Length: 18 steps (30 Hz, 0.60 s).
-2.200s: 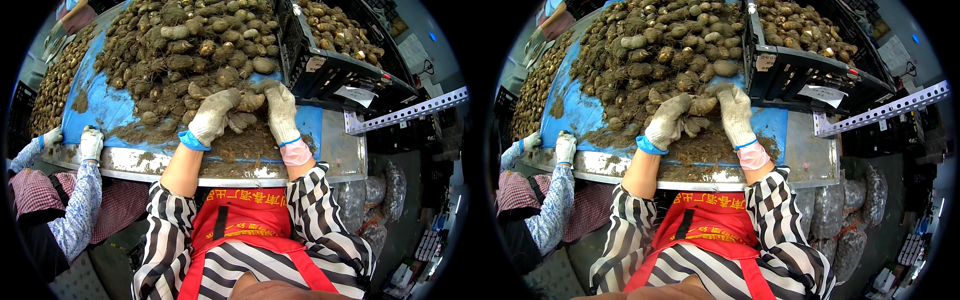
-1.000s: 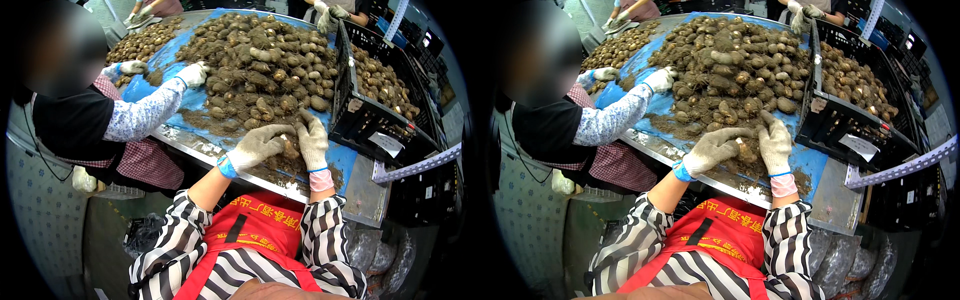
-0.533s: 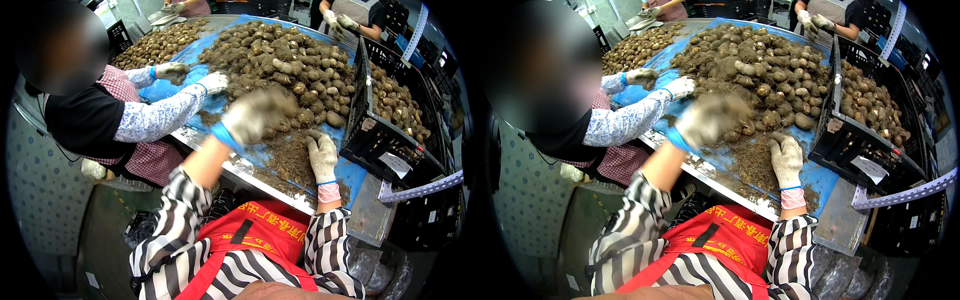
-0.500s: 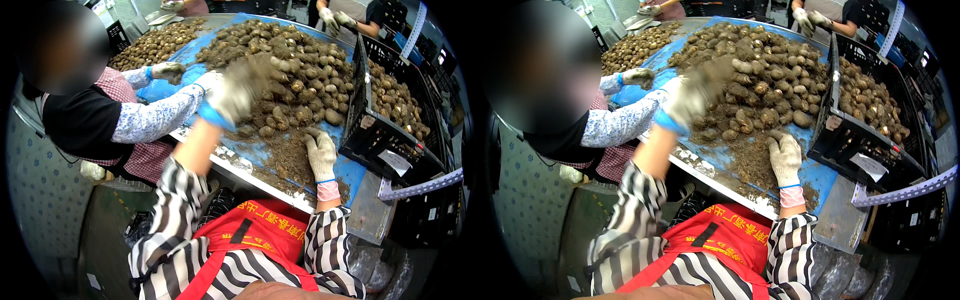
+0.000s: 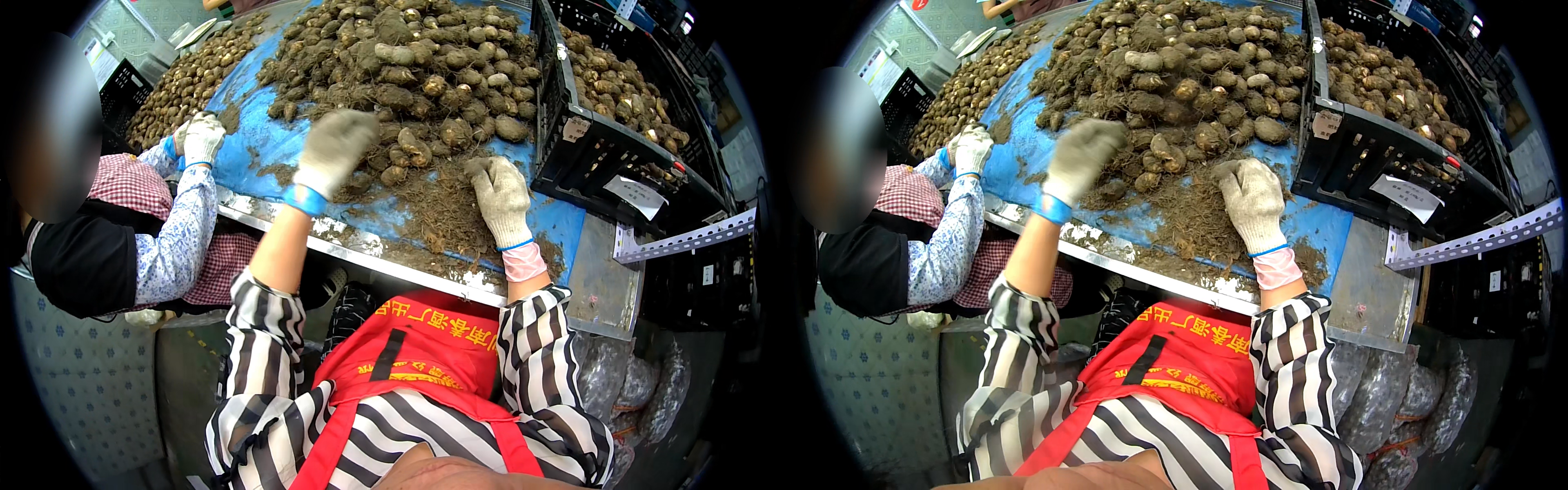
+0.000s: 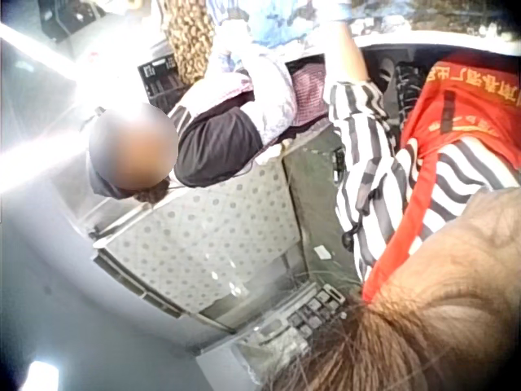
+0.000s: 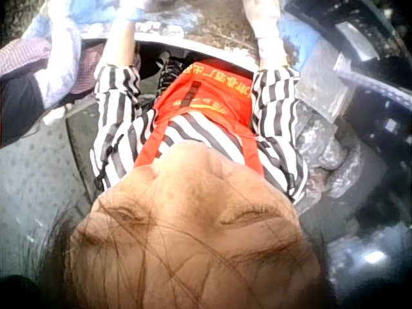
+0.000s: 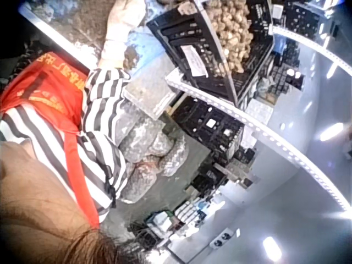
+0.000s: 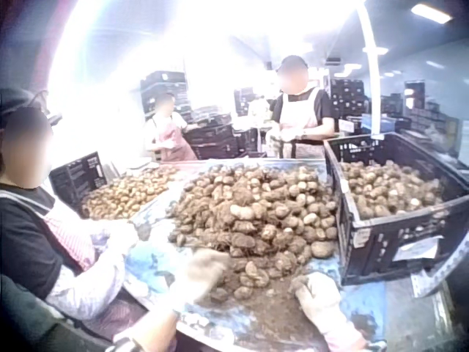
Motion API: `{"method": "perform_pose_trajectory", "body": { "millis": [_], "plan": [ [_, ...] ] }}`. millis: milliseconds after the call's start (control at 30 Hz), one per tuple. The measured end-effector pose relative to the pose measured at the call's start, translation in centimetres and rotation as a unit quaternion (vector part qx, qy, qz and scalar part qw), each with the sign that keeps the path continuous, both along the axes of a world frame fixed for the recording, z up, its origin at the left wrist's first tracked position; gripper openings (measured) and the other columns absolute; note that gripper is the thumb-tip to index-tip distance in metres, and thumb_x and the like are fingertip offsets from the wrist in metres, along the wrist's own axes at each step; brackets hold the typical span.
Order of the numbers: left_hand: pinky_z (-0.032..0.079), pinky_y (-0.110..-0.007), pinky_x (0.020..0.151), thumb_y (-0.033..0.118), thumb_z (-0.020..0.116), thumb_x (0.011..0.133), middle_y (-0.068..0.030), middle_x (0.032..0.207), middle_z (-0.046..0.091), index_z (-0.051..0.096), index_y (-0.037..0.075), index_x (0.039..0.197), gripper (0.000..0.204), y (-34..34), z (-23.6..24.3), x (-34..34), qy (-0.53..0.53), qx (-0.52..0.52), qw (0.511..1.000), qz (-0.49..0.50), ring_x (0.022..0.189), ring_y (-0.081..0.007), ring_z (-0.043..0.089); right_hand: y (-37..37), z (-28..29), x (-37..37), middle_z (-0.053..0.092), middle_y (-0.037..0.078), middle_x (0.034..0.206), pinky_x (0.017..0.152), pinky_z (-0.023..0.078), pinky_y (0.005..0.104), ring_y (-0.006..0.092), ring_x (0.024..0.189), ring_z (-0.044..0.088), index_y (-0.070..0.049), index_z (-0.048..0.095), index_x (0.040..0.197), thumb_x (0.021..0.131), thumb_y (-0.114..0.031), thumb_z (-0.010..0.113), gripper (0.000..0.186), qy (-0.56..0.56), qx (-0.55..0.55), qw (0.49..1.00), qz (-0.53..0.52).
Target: The person sorts yams on a table by hand, picking up individual yams to remove dirt and roots and placing them into a black plastic crate.
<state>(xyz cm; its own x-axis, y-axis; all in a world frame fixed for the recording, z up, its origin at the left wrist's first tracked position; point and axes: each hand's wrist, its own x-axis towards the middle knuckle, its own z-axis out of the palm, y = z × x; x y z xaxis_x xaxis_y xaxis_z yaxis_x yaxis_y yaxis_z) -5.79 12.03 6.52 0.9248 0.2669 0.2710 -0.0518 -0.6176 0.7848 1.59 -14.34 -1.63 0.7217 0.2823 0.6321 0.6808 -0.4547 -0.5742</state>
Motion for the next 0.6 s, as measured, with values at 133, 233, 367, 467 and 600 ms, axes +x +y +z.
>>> {"method": "perform_pose_trajectory", "body": {
  "millis": [133,233,367,467,600],
  "plan": [
    [0.051,-0.043,0.081,0.007,0.068,0.079,-0.0129,0.093,0.062,0.060,0.015,0.127,0.050,-3.1,-1.7,1.8,-0.013,0.376,0.924,-0.064,0.091,-0.0336,0.061,0.4,0.3,-0.1,0.070,0.012,0.087,0.075,0.052,0.0403,0.0312,0.084,0.066,-0.005,0.070,0.083,0.079,-0.014,0.073,0.010,0.052,0.015,0.999,0.008],
    [0.050,-0.044,0.078,0.011,0.069,0.077,-0.0131,0.094,0.060,0.060,0.016,0.125,0.049,-4.0,-2.3,3.6,0.044,0.458,0.884,-0.083,0.091,-0.0328,0.061,0.4,0.1,0.0,0.070,0.013,0.087,0.075,0.053,0.0397,0.0314,0.084,0.067,-0.005,0.071,0.084,0.078,-0.013,0.073,0.010,0.022,0.035,0.999,0.015],
    [0.049,-0.045,0.075,0.012,0.070,0.077,-0.0122,0.092,0.060,0.062,0.014,0.119,0.043,-3.2,-3.1,4.3,-0.001,0.448,0.891,-0.078,0.089,-0.0326,0.061,0.6,0.4,-0.1,0.070,0.014,0.088,0.075,0.053,0.0395,0.0320,0.084,0.067,-0.005,0.073,0.088,0.079,-0.013,0.073,0.012,0.028,0.046,0.998,0.020],
    [0.048,-0.045,0.073,0.012,0.073,0.076,-0.0118,0.089,0.059,0.062,0.012,0.114,0.040,-3.6,-3.4,3.4,-0.071,0.407,0.907,-0.086,0.085,-0.0333,0.059,0.7,0.2,-0.4,0.070,0.014,0.091,0.077,0.053,0.0379,0.0304,0.087,0.068,-0.005,0.073,0.093,0.081,-0.014,0.072,0.015,0.076,0.072,0.994,0.024],
    [0.049,-0.040,0.082,0.005,0.069,0.080,-0.0148,0.099,0.063,0.063,0.006,0.117,0.038,-6.0,-3.2,2.4,-0.164,0.238,0.952,-0.105,0.092,-0.0328,0.061,1.9,0.1,-0.7,0.069,0.016,0.111,0.091,0.051,0.0331,0.0273,0.104,0.067,-0.004,0.068,0.115,0.088,-0.018,0.068,0.030,0.187,0.154,0.966,0.091]
  ]
}}
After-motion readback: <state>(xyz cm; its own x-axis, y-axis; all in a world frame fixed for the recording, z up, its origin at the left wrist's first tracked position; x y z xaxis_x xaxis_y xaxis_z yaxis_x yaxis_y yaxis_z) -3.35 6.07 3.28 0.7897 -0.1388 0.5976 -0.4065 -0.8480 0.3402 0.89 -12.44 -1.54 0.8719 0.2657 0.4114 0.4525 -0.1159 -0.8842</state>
